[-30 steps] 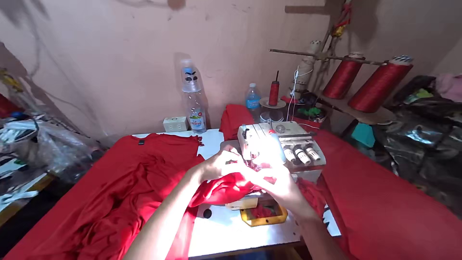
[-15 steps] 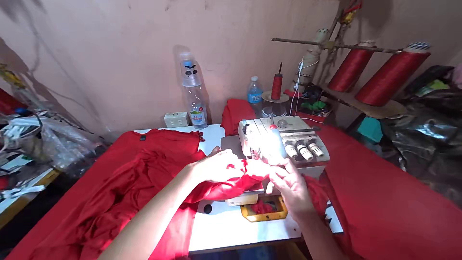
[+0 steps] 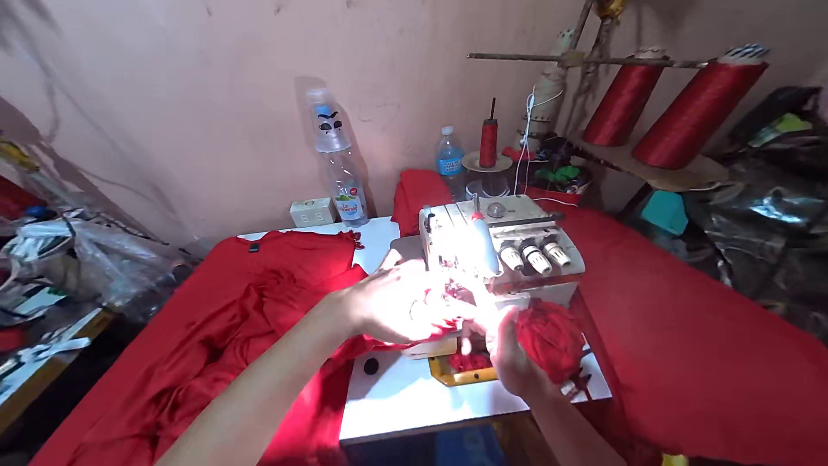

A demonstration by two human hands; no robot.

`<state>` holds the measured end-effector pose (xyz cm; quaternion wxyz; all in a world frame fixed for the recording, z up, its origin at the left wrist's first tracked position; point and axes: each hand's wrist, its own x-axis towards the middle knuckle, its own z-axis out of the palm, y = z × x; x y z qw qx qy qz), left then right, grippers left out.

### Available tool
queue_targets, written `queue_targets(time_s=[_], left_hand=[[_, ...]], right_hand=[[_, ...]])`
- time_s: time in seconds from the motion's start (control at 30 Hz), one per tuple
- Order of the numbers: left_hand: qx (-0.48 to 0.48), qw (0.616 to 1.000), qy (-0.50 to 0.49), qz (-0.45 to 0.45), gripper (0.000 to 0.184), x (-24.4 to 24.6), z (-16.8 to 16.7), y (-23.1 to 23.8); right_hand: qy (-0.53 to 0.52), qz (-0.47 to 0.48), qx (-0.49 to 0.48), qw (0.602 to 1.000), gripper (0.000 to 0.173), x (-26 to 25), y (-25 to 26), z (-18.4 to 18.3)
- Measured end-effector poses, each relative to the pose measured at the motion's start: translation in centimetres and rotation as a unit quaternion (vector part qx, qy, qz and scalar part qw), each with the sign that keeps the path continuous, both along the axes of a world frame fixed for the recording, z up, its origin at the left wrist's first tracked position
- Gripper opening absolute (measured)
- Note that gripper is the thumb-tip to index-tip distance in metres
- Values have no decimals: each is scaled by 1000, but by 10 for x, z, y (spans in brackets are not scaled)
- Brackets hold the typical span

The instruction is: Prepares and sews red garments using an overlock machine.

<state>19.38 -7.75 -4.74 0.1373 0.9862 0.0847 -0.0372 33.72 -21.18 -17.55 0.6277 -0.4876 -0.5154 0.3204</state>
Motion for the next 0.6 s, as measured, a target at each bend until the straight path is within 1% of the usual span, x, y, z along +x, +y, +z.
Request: queue_targets(time_s=[0.03,0.07,0.1,0.17,0.23,0.27,0.33,0.37,0.4,0.43,0.47,0.5,0.53,0.57,0.6], left_hand=[[31,998,51,33,46,1,-1,-1],[31,994,82,64,47,3,-3,0],[16,993,84,76,42,3,-6,4],[-33,999,26,32,32,-3,-9,9],[-72,995,-53,-32,33,-9,-6,0],[-65,994,-71,-43,32,-10,-6,-4],[-50,998,-36,-9,36,-11,-6,-1],[-67,998,-17,-5,36,-11,-8,5],[-88,996,1,-10,38,-11,-9,12],[-96,995,5,-17,38,-11,-11,16],[-89,996,4,-17,38,-10,-13,20],[-81,997,-16,-8,36,-9,-14,21],[-64,997,-42,9,33,-8,-13,22],[-64,995,-69,21,30,-8,-13,24],[-78,992,-101,17,27,-9,-14,27]], right_hand=[[11,21,7,1000,125,3,-1,-1],[20,34,17,999,128,5,0,-2],[26,37,23,999,129,6,0,-2],[25,42,12,999,130,6,2,-1],[8,37,-6,999,128,5,3,5],[2,42,-12,999,126,4,4,7],[1,58,-14,998,121,-1,2,12],[-7,64,-7,998,118,-3,0,16],[-27,60,-2,998,119,-5,-1,18],[-69,47,7,996,121,-5,-4,19],[-133,10,27,991,112,-5,-7,20],[-197,-67,71,976,88,-6,-6,19],[-233,-147,111,955,60,-6,-4,17],[-249,-215,140,934,37,-4,-2,14],[-250,-255,157,921,25,0,-1,9]])
